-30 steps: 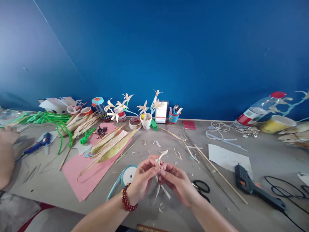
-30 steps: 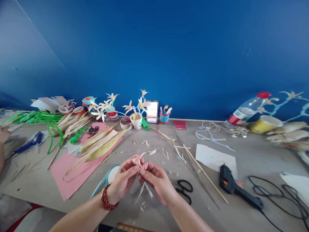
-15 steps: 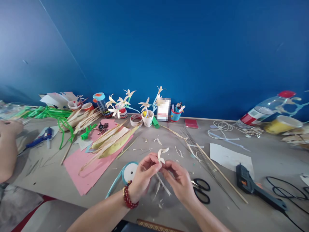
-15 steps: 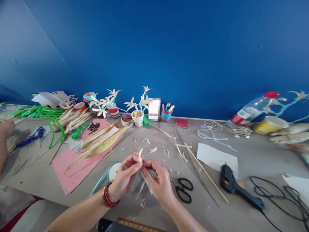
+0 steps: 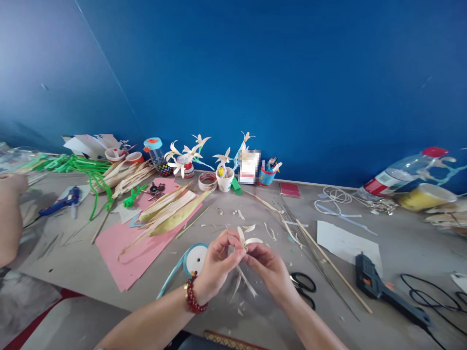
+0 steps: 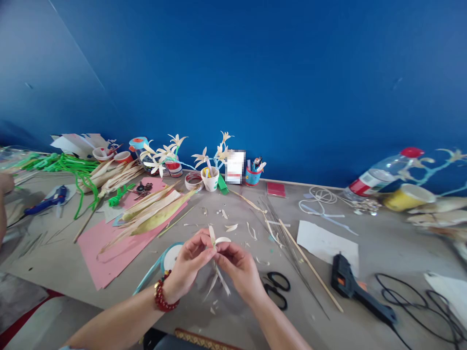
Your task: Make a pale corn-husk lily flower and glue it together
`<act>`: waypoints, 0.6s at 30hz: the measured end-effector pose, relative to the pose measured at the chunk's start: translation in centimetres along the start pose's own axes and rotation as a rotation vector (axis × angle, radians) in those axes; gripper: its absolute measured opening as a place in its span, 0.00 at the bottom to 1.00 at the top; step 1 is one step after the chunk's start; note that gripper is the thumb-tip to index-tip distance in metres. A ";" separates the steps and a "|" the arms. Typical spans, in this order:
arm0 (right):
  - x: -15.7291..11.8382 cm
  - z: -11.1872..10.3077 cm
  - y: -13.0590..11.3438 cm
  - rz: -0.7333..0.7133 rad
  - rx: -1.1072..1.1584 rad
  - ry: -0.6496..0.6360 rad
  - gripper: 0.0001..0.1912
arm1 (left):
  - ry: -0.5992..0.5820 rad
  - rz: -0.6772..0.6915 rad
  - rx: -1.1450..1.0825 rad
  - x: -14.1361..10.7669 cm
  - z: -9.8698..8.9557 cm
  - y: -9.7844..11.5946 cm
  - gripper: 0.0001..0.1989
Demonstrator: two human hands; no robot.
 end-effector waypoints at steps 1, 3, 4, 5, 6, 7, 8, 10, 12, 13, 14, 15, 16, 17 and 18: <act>0.0 0.0 -0.1 -0.006 -0.018 -0.006 0.17 | -0.004 0.047 0.058 0.1 -0.1 0.4 0.08; 0.0 0.2 -0.4 -0.012 -0.079 -0.037 0.16 | -0.009 0.130 0.171 0.1 -0.2 1.1 0.06; -0.1 0.3 -0.8 -0.021 -0.128 -0.056 0.15 | -0.013 0.163 0.221 0.1 -0.3 1.4 0.05; -0.3 0.2 -1.3 -0.034 -0.197 -0.074 0.14 | -0.015 0.190 0.262 0.1 -0.3 1.6 0.04; -0.6 -0.2 -2.0 -0.057 -0.285 -0.079 0.13 | -0.017 0.212 0.293 0.1 -0.3 1.8 0.04; -0.9 -1.0 -2.9 -0.090 -0.392 -0.064 0.12 | -0.019 0.225 0.313 0.0 -0.4 1.8 0.04; -1.4 -2.5 -3.8 -0.127 -0.514 -0.021 0.12 | -0.018 0.228 0.326 0.0 -0.5 1.8 0.04; -2.8 -7.4 -6.2 -0.217 -0.784 0.166 0.12 | -0.010 0.204 0.331 -0.1 -0.7 1.4 0.04; -5.3 -14.4 -8.3 -0.254 -1.043 0.465 0.13 | 0.005 0.152 0.312 -0.2 -1.1 0.6 0.04; -6.9 -17.8 -9.3 -0.278 -1.157 0.596 0.14 | -0.001 0.116 0.295 -0.3 -1.2 0.0 0.04; -8.4 -20.9 -9.7 -0.273 -1.258 0.681 0.15 | 0.000 0.083 0.276 -0.3 -1.3 -0.5 0.05; -9.6 -23.7 -9.4 -0.222 -1.331 0.718 0.16 | 0.003 0.057 0.260 -0.3 -1.4 -1.0 0.06; -10.5 -26.2 -8.9 -0.168 -1.365 0.716 0.17 | 0.004 0.029 0.245 -0.4 -1.5 -1.5 0.07; -11.1 -27.9 -8.1 -0.122 -1.387 0.677 0.18 | 0.006 0.006 0.235 -0.4 -1.5 -1.9 0.07; -11.6 -28.9 -7.4 -0.106 -1.403 0.634 0.20 | 0.005 -0.014 0.229 -0.5 -1.6 -2.3 0.07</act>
Point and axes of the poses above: each hand's wrist, its own x-axis towards the middle knuckle, its own z-axis out of the palm, y = z × x, the point moved 10 cm from there along x, towards the middle knuckle, and after that the axes turned 7 degrees about z, right-handed, at the moved point
